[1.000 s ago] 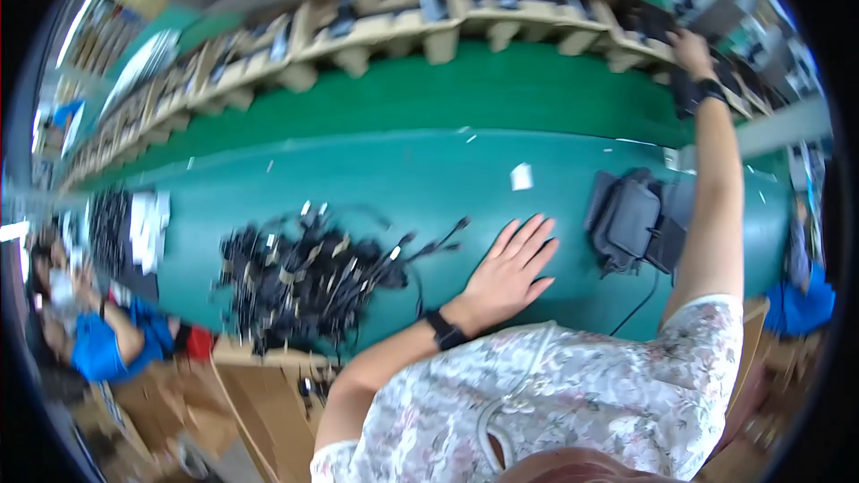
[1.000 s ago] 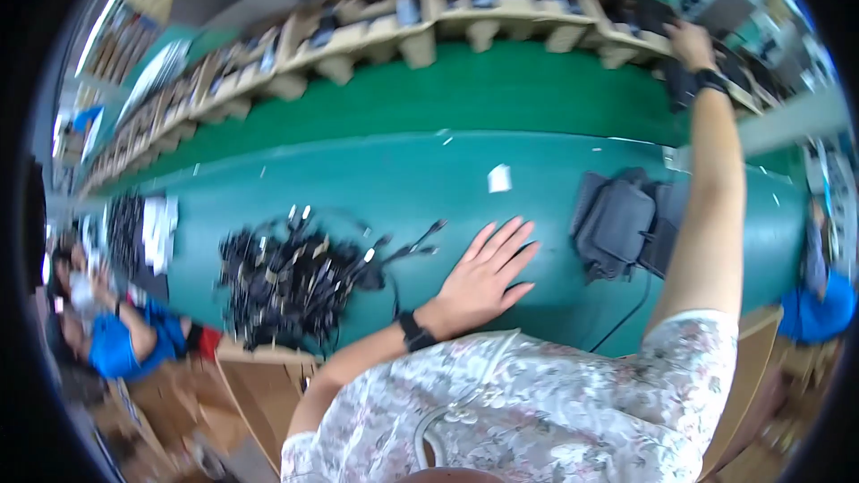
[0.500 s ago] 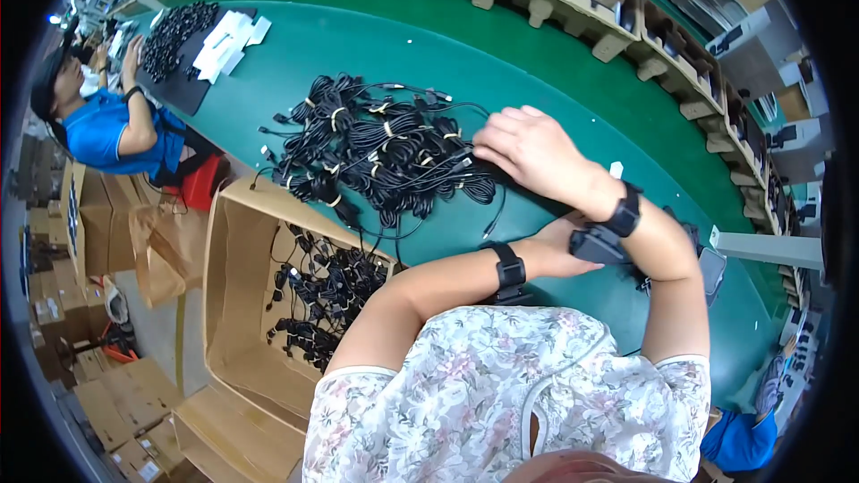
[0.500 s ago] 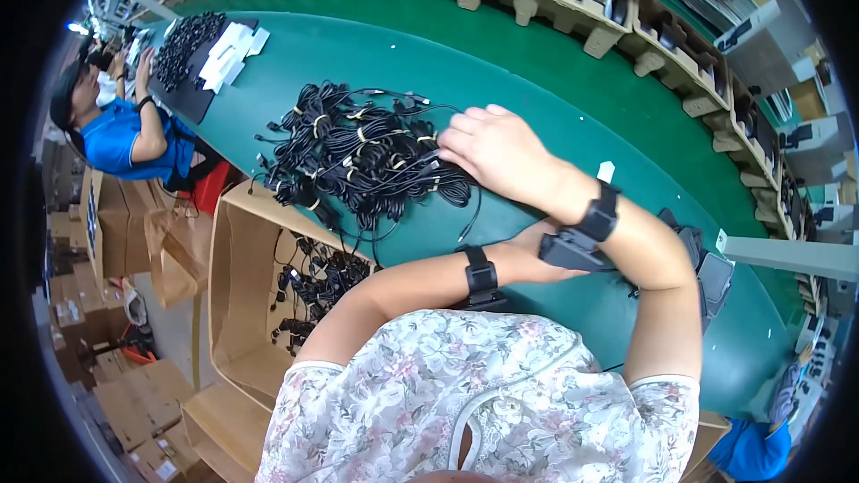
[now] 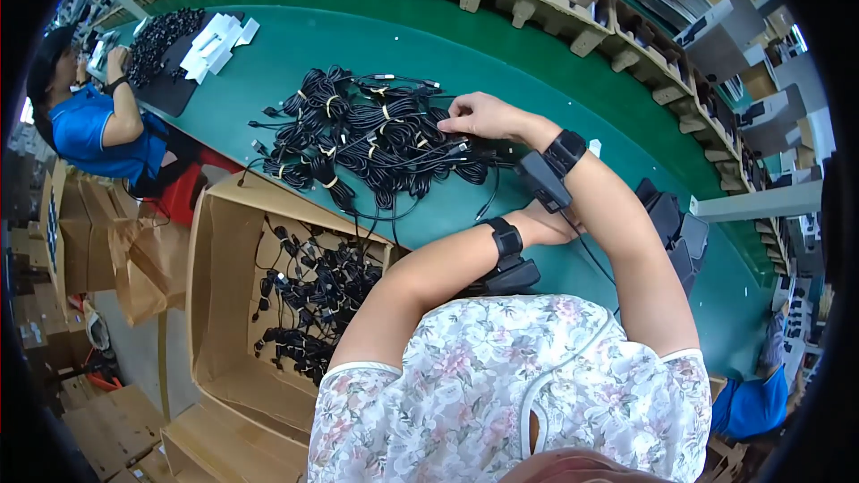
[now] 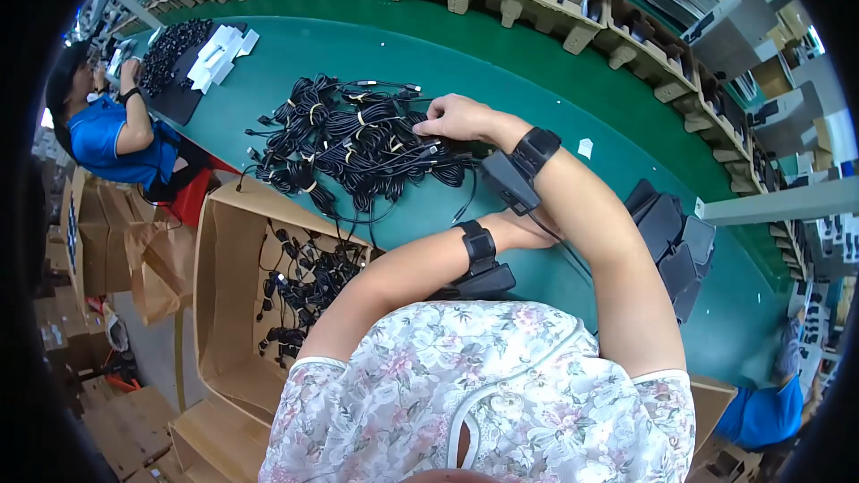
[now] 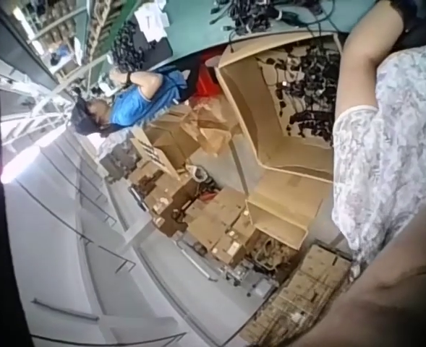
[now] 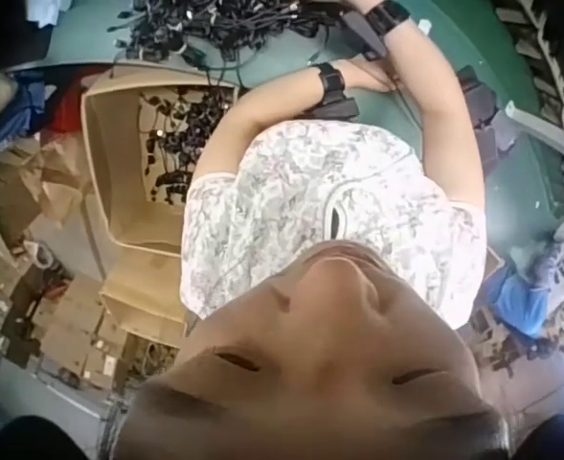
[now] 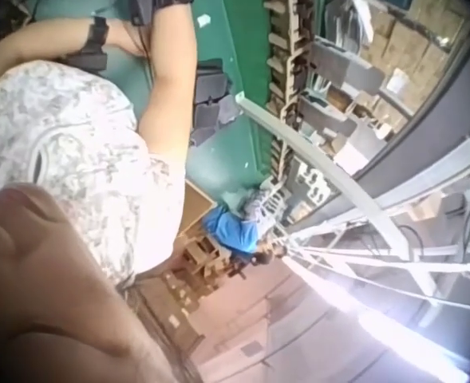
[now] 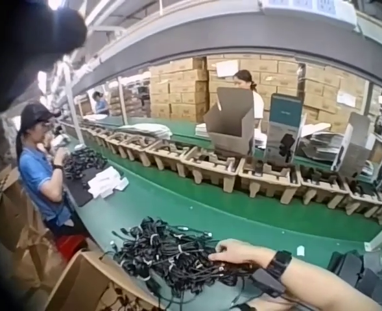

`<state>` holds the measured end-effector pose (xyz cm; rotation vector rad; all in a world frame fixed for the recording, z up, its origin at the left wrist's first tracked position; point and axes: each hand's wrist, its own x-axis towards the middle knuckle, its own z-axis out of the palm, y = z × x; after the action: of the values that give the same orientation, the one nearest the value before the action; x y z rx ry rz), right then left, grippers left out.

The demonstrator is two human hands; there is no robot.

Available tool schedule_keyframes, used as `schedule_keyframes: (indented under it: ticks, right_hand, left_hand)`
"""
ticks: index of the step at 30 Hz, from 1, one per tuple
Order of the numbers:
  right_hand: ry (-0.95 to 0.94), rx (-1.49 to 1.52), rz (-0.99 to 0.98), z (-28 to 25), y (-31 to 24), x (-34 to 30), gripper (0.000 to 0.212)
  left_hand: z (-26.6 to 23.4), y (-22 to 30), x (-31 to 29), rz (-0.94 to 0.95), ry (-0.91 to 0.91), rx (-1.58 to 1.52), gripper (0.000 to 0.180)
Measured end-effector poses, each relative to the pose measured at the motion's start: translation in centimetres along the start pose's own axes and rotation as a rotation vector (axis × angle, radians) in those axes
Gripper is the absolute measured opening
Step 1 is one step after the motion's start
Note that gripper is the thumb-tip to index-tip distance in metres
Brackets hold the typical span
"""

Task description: The person picks up a cable from a pile, wraps it around a small black pad, and places the assembly into a cardboard tray. They also reach into a large box to retrieve more black pads, placing them on the table before continuing to wrap cables around the pads and traying them.

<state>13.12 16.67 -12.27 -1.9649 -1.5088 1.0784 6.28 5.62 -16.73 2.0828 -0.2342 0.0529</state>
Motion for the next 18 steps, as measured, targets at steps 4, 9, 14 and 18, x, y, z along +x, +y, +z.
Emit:
schedule_keyframes:
  ticks: [4, 9, 14, 18]
  right_hand:
    - [0.082, 0.279, -0.117, -0.2, -0.7, -2.0, 0.039]
    - [0.317, 1.206, -0.14, -5.2, -3.5, -10.0, 0.021]
    - [0.128, 1.421, -0.326, -8.0, 0.2, -15.8, 0.023]
    - [0.428, 0.806, -0.194, -7.7, 0.8, -20.1, 0.028]
  left_hand:
    - [0.2, -0.5, -1.3, 0.046, 0.154, -0.018, 0.03]
    - [-3.3, 3.9, -2.6, -0.199, 0.285, -0.931, 0.037]
    - [-8.0, 3.2, -2.1, 0.147, 0.306, -1.467, 0.033]
    - [-7.6, 4.1, -0.1, -0.028, 0.446, -1.346, 0.024]
